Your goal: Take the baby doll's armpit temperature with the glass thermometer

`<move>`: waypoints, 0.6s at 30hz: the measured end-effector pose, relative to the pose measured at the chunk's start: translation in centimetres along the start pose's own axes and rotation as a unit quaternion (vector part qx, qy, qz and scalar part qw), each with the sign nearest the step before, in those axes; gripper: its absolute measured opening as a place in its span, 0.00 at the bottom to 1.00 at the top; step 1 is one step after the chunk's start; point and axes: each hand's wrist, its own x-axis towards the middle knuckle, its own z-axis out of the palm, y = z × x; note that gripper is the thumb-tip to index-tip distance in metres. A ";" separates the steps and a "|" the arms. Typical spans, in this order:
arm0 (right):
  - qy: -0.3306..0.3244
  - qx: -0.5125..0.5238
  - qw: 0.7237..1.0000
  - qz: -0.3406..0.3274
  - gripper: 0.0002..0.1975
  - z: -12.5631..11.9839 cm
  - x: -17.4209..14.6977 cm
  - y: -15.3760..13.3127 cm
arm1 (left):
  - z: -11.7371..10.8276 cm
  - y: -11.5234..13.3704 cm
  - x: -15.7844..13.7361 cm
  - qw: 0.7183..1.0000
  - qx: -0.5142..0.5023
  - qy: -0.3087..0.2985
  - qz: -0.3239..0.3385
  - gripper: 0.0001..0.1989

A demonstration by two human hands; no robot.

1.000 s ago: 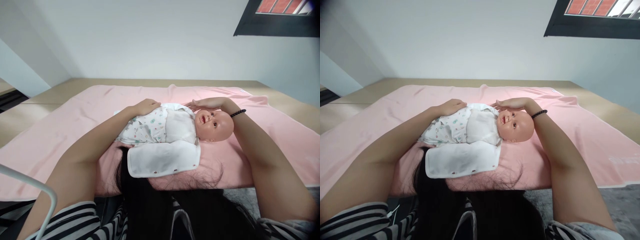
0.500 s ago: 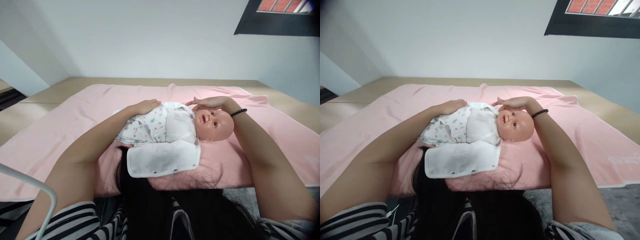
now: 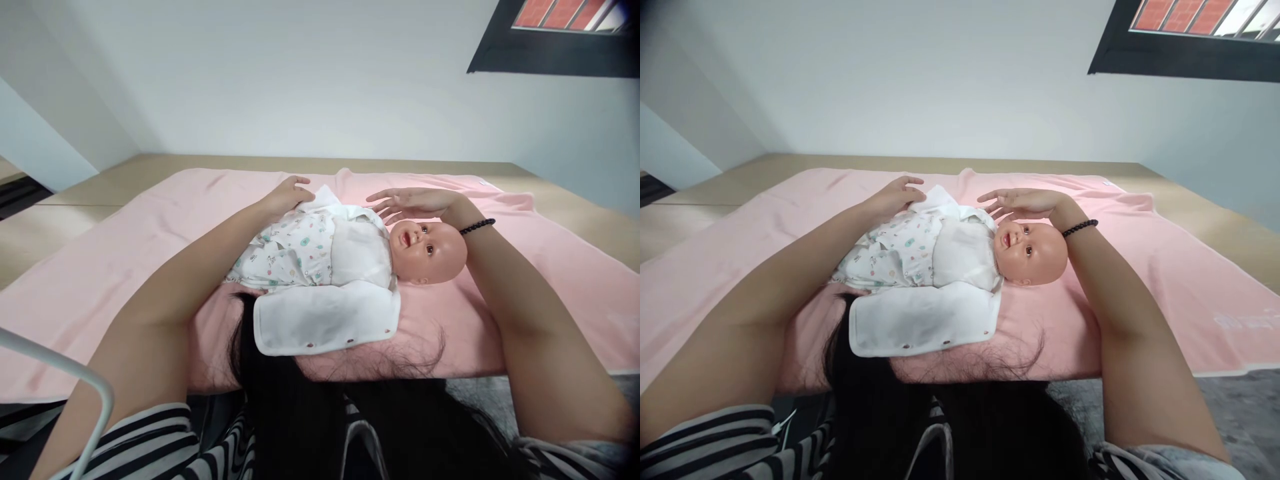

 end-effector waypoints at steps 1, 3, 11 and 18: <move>-0.010 -0.010 1.000 -0.005 0.30 -0.1 0.0 0.0 | 0.0 0.0 0.0 1.000 0.015 -0.012 -0.015 0.29; -0.028 -0.043 0.999 0.006 0.31 -0.3 0.1 0.0 | -0.1 0.0 0.0 0.997 0.068 -0.040 -0.027 0.28; 0.019 -0.103 0.995 -0.005 0.27 -0.6 -0.5 -1.1 | 0.4 1.4 -1.5 0.987 0.146 -0.053 0.048 0.20; -0.043 -0.142 0.984 -0.095 0.22 -2.1 -2.9 -2.0 | -0.1 2.4 -1.3 0.982 0.050 0.074 0.166 0.12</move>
